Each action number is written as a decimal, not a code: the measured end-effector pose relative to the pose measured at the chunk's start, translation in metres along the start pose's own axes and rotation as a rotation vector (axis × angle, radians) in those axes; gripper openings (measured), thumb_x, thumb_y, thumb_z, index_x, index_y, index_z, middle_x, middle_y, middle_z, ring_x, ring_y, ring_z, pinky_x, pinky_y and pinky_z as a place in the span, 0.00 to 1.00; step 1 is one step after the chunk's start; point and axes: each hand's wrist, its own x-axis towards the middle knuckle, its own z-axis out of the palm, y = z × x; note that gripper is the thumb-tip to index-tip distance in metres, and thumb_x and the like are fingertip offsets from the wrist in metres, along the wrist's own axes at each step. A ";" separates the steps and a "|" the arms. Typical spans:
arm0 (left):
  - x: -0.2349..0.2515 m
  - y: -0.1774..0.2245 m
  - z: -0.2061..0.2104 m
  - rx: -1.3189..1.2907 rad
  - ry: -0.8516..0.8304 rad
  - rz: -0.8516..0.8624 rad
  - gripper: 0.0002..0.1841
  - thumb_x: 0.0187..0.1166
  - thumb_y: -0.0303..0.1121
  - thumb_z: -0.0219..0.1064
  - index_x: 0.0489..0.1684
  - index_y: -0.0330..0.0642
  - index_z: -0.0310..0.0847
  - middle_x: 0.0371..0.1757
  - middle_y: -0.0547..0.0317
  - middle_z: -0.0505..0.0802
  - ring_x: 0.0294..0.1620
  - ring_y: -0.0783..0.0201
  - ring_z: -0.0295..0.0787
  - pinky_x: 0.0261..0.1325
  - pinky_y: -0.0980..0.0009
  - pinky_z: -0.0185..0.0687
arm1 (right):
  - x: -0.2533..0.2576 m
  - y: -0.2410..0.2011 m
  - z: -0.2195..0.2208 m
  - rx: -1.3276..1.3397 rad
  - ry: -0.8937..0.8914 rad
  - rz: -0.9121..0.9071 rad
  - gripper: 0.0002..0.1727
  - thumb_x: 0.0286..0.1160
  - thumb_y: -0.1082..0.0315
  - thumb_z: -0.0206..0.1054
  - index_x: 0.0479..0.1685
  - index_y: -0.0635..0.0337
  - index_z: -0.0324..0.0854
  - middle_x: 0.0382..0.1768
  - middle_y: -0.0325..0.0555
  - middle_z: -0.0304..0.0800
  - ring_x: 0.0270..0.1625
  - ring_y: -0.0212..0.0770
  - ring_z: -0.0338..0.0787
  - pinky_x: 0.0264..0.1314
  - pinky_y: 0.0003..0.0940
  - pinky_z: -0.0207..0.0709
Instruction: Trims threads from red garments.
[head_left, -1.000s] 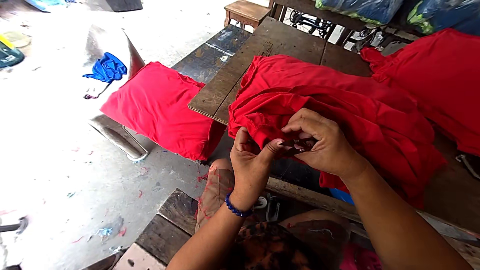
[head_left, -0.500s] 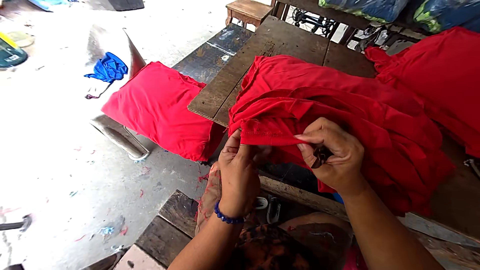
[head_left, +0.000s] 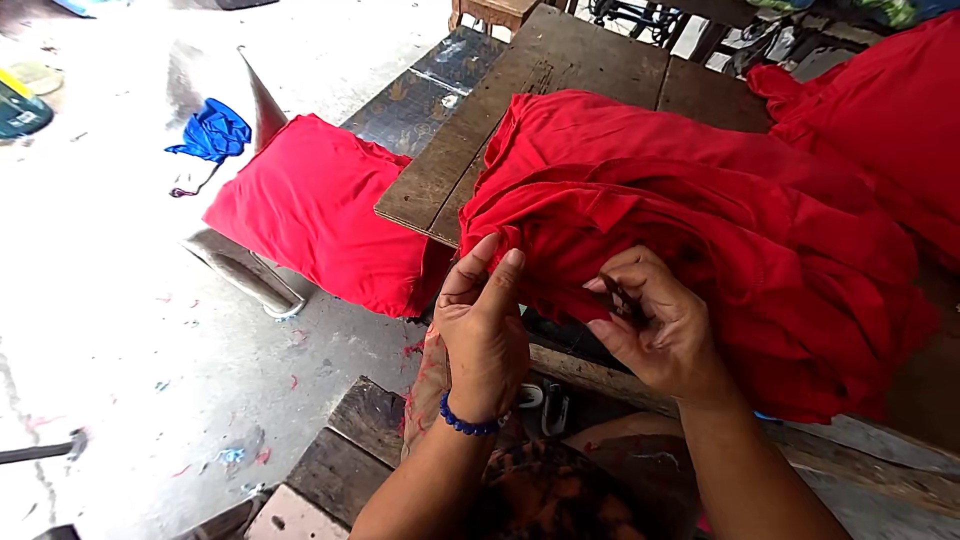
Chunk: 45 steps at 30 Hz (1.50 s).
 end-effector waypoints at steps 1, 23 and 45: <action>0.001 -0.001 -0.001 0.006 0.010 0.007 0.08 0.80 0.24 0.69 0.50 0.39 0.90 0.46 0.57 0.95 0.47 0.68 0.94 0.55 0.69 0.90 | 0.001 -0.002 -0.002 0.006 0.004 0.003 0.14 0.74 0.64 0.72 0.51 0.63 0.81 0.47 0.36 0.77 0.41 0.19 0.77 0.38 0.10 0.75; -0.011 -0.015 -0.028 -0.059 -0.231 0.187 0.02 0.80 0.33 0.72 0.44 0.51 0.87 0.45 0.67 0.92 0.48 0.73 0.90 0.55 0.73 0.88 | 0.024 -0.042 0.044 -0.883 0.064 -0.145 0.13 0.82 0.63 0.66 0.44 0.67 0.88 0.29 0.49 0.86 0.30 0.44 0.86 0.27 0.35 0.73; -0.017 -0.027 -0.027 0.206 -0.327 0.399 0.25 0.77 0.18 0.69 0.69 0.56 0.77 0.63 0.71 0.87 0.57 0.76 0.89 0.59 0.76 0.89 | 0.006 -0.008 0.063 -0.433 0.409 -0.315 0.06 0.69 0.77 0.72 0.40 0.71 0.89 0.25 0.47 0.87 0.29 0.30 0.84 0.37 0.19 0.78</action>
